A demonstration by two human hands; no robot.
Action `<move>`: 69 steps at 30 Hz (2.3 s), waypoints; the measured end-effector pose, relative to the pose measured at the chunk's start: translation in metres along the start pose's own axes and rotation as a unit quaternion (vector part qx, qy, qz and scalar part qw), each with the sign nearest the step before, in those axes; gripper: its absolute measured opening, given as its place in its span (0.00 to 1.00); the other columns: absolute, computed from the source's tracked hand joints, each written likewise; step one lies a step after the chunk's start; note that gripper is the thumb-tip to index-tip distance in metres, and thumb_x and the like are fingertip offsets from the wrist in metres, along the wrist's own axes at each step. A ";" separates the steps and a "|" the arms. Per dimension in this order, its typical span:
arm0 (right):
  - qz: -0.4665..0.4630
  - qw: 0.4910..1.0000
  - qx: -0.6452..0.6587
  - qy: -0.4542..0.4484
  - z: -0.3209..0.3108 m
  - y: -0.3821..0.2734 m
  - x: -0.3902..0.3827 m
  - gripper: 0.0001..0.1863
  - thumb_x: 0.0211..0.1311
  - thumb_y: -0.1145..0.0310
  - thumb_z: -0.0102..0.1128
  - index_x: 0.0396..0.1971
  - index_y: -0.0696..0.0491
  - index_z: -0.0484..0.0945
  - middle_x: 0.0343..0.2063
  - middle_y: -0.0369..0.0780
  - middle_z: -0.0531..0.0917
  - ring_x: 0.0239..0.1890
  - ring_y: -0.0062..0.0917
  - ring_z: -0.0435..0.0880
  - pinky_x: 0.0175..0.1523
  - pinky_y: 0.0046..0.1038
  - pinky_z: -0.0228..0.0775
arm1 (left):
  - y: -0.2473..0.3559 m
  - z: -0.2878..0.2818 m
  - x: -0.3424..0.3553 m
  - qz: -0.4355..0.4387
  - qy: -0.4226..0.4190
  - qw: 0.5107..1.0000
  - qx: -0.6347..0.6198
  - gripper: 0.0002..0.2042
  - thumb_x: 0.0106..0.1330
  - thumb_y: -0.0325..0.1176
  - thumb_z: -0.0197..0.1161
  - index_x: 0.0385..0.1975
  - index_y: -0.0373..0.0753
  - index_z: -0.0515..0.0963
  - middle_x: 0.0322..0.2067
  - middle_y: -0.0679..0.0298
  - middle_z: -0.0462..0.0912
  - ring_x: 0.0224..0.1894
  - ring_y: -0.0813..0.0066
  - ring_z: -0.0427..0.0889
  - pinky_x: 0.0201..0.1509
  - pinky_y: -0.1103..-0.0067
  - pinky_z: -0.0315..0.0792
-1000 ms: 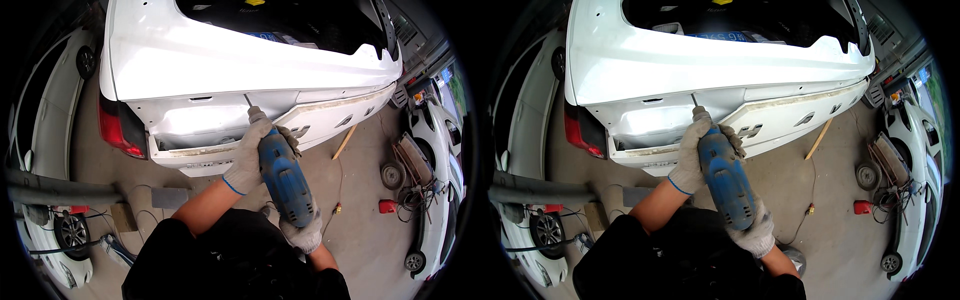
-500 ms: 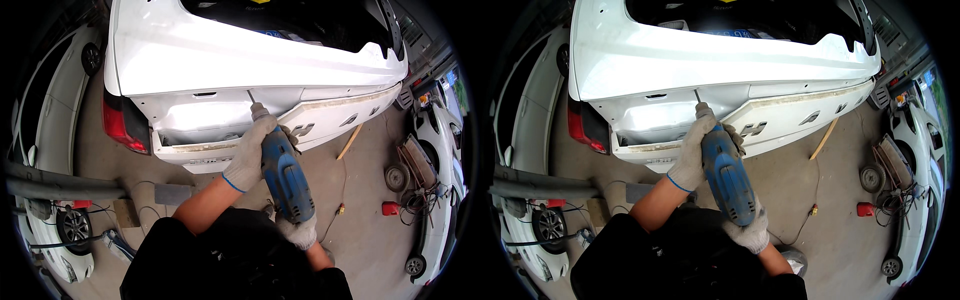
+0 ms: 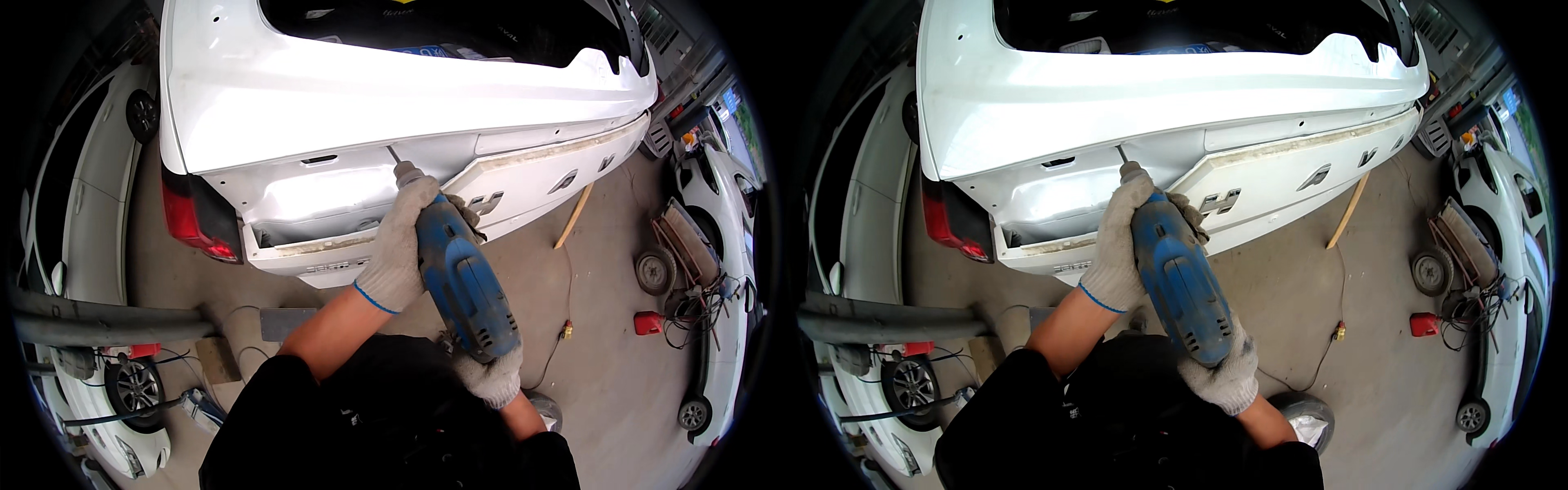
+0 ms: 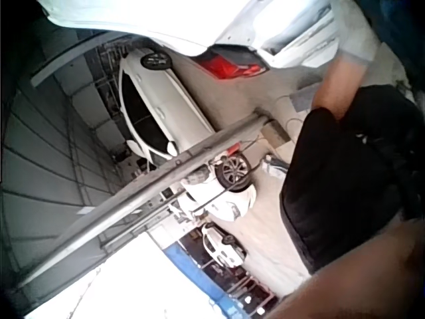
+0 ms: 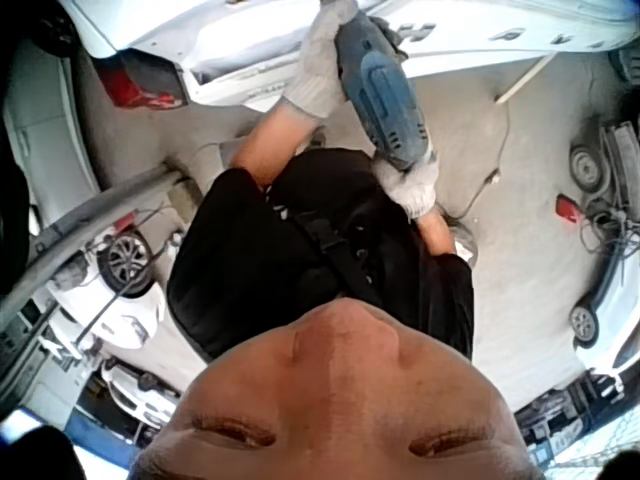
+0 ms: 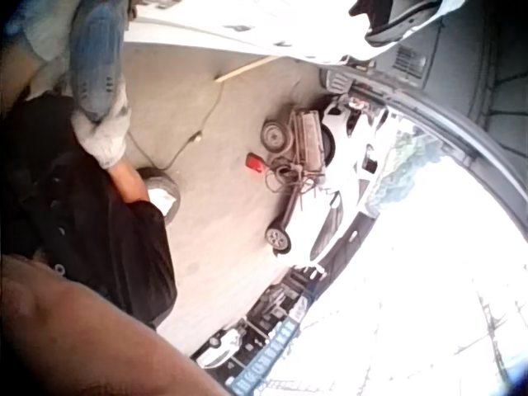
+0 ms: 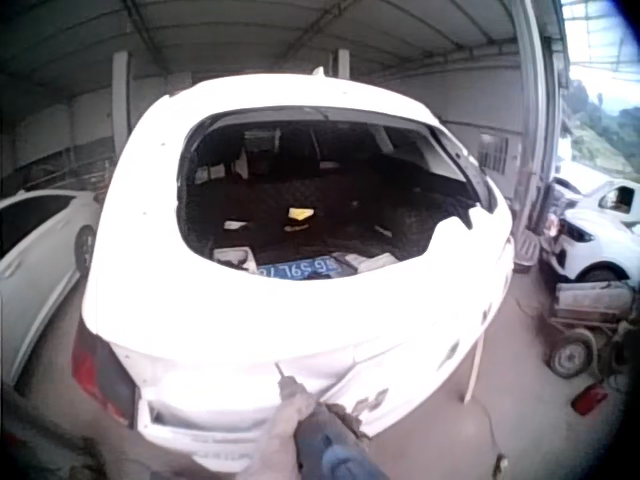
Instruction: The person uses a corded electric drill to make multiple holes in a white car trunk lid propped on a wooden support. They then pick up a red and black trim piece and place it on a tire.
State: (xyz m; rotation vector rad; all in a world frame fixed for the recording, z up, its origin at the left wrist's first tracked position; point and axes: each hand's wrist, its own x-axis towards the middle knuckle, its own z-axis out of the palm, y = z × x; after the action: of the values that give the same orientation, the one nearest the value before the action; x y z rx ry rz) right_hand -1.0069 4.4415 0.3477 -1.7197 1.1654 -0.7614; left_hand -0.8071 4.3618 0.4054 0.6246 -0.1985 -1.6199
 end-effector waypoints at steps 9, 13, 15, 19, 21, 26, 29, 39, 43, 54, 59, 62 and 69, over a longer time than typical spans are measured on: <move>0.020 1.000 -0.011 -0.020 -0.007 0.019 0.001 0.38 0.45 0.68 0.70 0.60 0.58 0.68 0.40 0.51 0.85 0.39 0.47 0.88 0.46 0.39 0.81 | -0.011 -0.011 0.013 0.033 0.026 0.998 0.052 0.26 0.64 0.55 0.57 0.39 0.31 0.77 0.34 0.47 0.82 0.33 0.56 0.85 0.37 0.62 0.84; -0.010 1.000 -0.005 -0.028 -0.008 0.001 0.002 0.38 0.45 0.69 0.70 0.60 0.57 0.68 0.39 0.51 0.85 0.39 0.46 0.88 0.45 0.39 0.81 | -0.009 -0.016 0.011 0.024 0.013 0.999 0.041 0.26 0.66 0.55 0.57 0.40 0.31 0.77 0.34 0.47 0.82 0.33 0.56 0.86 0.37 0.63 0.84; -0.005 0.999 -0.002 -0.033 -0.006 0.001 0.004 0.37 0.45 0.70 0.69 0.60 0.57 0.68 0.39 0.50 0.85 0.39 0.46 0.88 0.45 0.39 0.81 | -0.003 -0.007 0.005 0.027 0.011 0.998 0.061 0.25 0.66 0.54 0.57 0.40 0.31 0.76 0.33 0.47 0.82 0.33 0.55 0.86 0.36 0.64 0.85; -0.050 0.998 -0.015 0.023 -0.001 0.010 0.009 0.33 0.46 0.71 0.68 0.56 0.58 0.71 0.37 0.49 0.86 0.38 0.45 0.88 0.44 0.38 0.80 | -0.002 -0.002 0.006 0.026 0.046 0.997 0.054 0.25 0.66 0.52 0.58 0.39 0.30 0.76 0.33 0.46 0.82 0.31 0.56 0.86 0.35 0.65 0.85; -0.033 0.999 -0.023 0.034 -0.005 0.003 0.007 0.29 0.46 0.72 0.67 0.53 0.58 0.73 0.36 0.49 0.86 0.37 0.44 0.88 0.43 0.37 0.80 | -0.005 0.006 0.005 0.039 0.051 0.996 0.066 0.24 0.66 0.52 0.57 0.39 0.30 0.76 0.33 0.46 0.82 0.31 0.56 0.86 0.34 0.65 0.85; 0.037 0.998 0.010 0.052 -0.014 -0.016 0.012 0.17 0.54 0.77 0.69 0.45 0.55 0.80 0.37 0.40 0.87 0.38 0.25 0.87 0.45 0.28 0.79 | -0.012 0.001 0.021 0.045 0.051 0.997 0.028 0.24 0.66 0.50 0.58 0.39 0.28 0.75 0.33 0.45 0.81 0.30 0.57 0.86 0.33 0.65 0.86; 0.039 0.998 0.038 0.032 -0.013 -0.006 0.011 0.17 0.53 0.78 0.68 0.45 0.55 0.80 0.37 0.39 0.87 0.39 0.25 0.87 0.45 0.29 0.79 | -0.010 0.000 0.020 0.043 0.041 0.998 0.035 0.24 0.67 0.50 0.58 0.39 0.28 0.75 0.33 0.45 0.81 0.30 0.58 0.85 0.33 0.65 0.86; -0.019 0.999 -0.031 0.031 -0.008 -0.008 0.005 0.15 0.53 0.76 0.64 0.43 0.56 0.81 0.36 0.38 0.86 0.36 0.26 0.85 0.42 0.28 0.78 | -0.006 0.000 0.011 0.046 0.069 0.995 0.050 0.23 0.68 0.49 0.58 0.39 0.28 0.74 0.33 0.45 0.80 0.31 0.57 0.86 0.33 0.63 0.85; 0.011 0.998 0.052 0.021 -0.015 -0.018 0.009 0.13 0.50 0.79 0.60 0.39 0.58 0.81 0.27 0.38 0.84 0.27 0.21 0.83 0.31 0.24 0.73 | -0.005 0.013 0.014 0.039 0.066 0.996 0.041 0.22 0.69 0.48 0.57 0.38 0.28 0.74 0.33 0.45 0.80 0.29 0.58 0.85 0.29 0.64 0.85; 0.033 0.995 0.075 0.057 0.009 -0.023 -0.002 0.14 0.50 0.83 0.57 0.40 0.61 0.79 0.31 0.39 0.84 0.32 0.22 0.84 0.36 0.25 0.77 | -0.005 -0.002 0.010 0.033 0.033 0.997 0.057 0.21 0.68 0.49 0.59 0.40 0.32 0.73 0.32 0.48 0.82 0.25 0.60 0.85 0.28 0.66 0.84; 0.140 0.960 0.200 0.136 0.037 -0.042 -0.029 0.21 0.51 0.86 0.57 0.49 0.61 0.78 0.39 0.42 0.85 0.37 0.23 0.86 0.41 0.26 0.79 | 0.006 -0.004 -0.018 -0.035 -0.022 0.998 0.039 0.20 0.70 0.48 0.57 0.43 0.33 0.72 0.32 0.49 0.81 0.29 0.61 0.86 0.33 0.67 0.85; 0.119 0.977 0.135 0.110 0.046 -0.054 -0.059 0.20 0.51 0.86 0.60 0.47 0.59 0.79 0.39 0.41 0.86 0.38 0.22 0.86 0.42 0.25 0.79 | 0.005 -0.015 -0.047 -0.040 -0.027 0.999 0.011 0.18 0.73 0.47 0.53 0.41 0.34 0.74 0.33 0.49 0.81 0.30 0.61 0.85 0.37 0.67 0.85; 0.115 0.985 0.107 0.072 0.083 -0.034 -0.096 0.36 0.44 0.67 0.72 0.57 0.56 0.70 0.40 0.47 0.86 0.40 0.42 0.88 0.46 0.36 0.81 | 0.016 -0.061 -0.095 -0.026 -0.015 1.000 0.007 0.22 0.70 0.50 0.56 0.40 0.32 0.75 0.33 0.48 0.82 0.32 0.55 0.85 0.36 0.63 0.84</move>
State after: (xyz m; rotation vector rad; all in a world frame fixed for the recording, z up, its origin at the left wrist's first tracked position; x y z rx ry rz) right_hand -0.9591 4.5633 0.3444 -1.3441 1.3032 -0.8458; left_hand -0.7605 4.4643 0.3880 0.6206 -0.2189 -1.6794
